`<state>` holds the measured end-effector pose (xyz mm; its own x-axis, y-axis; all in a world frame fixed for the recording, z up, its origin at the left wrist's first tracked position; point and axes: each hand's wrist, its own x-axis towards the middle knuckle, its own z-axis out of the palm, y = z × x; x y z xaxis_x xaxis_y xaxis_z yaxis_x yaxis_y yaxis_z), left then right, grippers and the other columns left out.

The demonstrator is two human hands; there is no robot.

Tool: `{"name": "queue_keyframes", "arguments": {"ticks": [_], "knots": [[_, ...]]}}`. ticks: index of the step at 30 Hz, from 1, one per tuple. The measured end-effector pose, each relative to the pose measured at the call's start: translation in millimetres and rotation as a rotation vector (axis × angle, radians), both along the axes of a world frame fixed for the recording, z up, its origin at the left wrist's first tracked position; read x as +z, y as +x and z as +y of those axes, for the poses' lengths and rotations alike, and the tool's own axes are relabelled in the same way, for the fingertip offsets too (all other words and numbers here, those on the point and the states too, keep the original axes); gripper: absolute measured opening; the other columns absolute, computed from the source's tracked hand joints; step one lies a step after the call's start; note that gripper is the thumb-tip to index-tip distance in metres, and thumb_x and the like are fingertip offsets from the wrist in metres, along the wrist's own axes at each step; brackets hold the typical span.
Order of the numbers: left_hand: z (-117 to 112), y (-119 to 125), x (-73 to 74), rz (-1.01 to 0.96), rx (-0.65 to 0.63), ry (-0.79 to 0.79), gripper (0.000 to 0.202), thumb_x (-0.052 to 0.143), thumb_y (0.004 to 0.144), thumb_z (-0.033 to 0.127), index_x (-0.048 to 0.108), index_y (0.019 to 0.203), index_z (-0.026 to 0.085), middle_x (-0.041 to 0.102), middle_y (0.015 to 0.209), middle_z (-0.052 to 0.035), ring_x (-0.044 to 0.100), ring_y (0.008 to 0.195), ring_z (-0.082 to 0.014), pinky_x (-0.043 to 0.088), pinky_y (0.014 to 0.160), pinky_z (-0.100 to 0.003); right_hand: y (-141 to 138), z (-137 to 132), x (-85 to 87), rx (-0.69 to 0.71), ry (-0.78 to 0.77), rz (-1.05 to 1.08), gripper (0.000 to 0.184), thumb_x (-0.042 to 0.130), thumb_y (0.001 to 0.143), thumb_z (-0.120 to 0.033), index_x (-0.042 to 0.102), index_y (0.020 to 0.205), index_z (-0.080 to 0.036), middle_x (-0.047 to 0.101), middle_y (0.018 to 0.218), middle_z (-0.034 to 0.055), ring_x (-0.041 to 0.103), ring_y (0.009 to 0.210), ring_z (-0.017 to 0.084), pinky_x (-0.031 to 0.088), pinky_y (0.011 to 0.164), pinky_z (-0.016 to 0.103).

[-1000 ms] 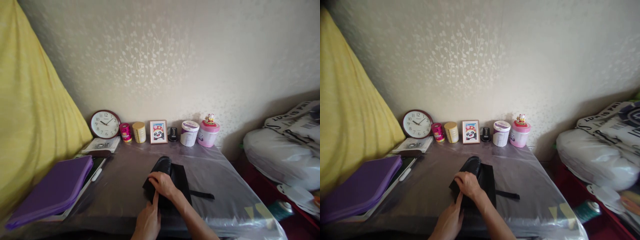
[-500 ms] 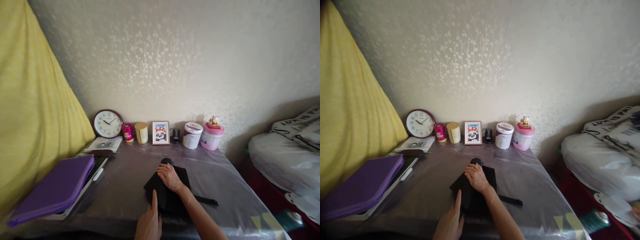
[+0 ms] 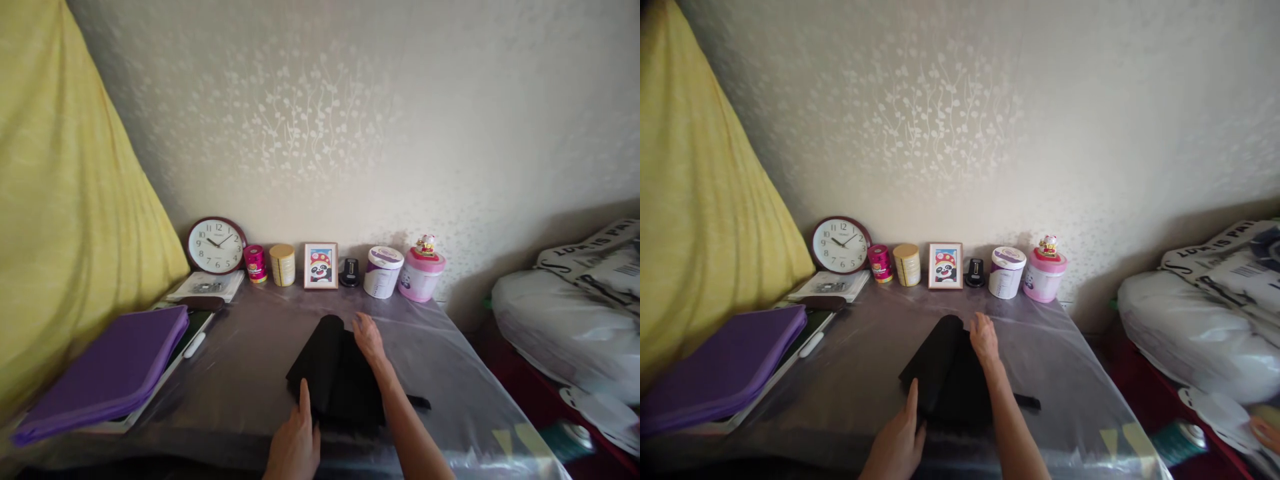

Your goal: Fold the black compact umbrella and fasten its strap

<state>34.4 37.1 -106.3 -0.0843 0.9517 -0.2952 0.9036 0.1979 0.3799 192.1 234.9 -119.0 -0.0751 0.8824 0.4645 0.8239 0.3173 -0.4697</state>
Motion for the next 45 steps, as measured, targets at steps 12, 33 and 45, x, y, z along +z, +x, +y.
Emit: {"name": "queue_keyframes", "arguments": {"ticks": [12,33,45], "knots": [[-3,1,-1.0,0.022,0.0,0.052,0.064,0.031,0.086,0.023,-0.002,0.138,0.009,0.057,0.111,-0.0135,0.06,0.087,-0.0163,0.039,0.07,-0.024,43,-95,-10.1,-0.102,-0.267,0.273,0.035,0.039,0.079,-0.043,0.063,0.086,-0.019,0.068,0.082,0.0073,0.062,0.078,0.022,0.044,0.069,0.03],[0,-1,-3.0,0.001,0.013,0.051,0.065,0.034,0.084,0.02,0.002,0.138,0.005,0.059,0.11,-0.0155,0.06,0.09,-0.019,0.04,0.072,-0.025,-27,-82,40.2,0.173,-0.385,0.583,0.033,0.049,0.074,-0.041,0.059,0.09,-0.014,0.061,0.064,0.0014,0.056,0.059,0.016,0.041,0.051,0.024],[-1,-2,-3.2,-0.004,0.01,0.054,0.064,0.034,0.085,0.022,0.004,0.138,0.006,0.058,0.109,-0.0158,0.06,0.087,-0.0189,0.039,0.07,-0.026,-10,-80,52.7,0.005,-0.272,0.064,0.019,0.045,0.08,-0.031,0.063,0.084,-0.024,0.067,0.076,0.0021,0.061,0.072,0.018,0.038,0.062,0.026]]}}
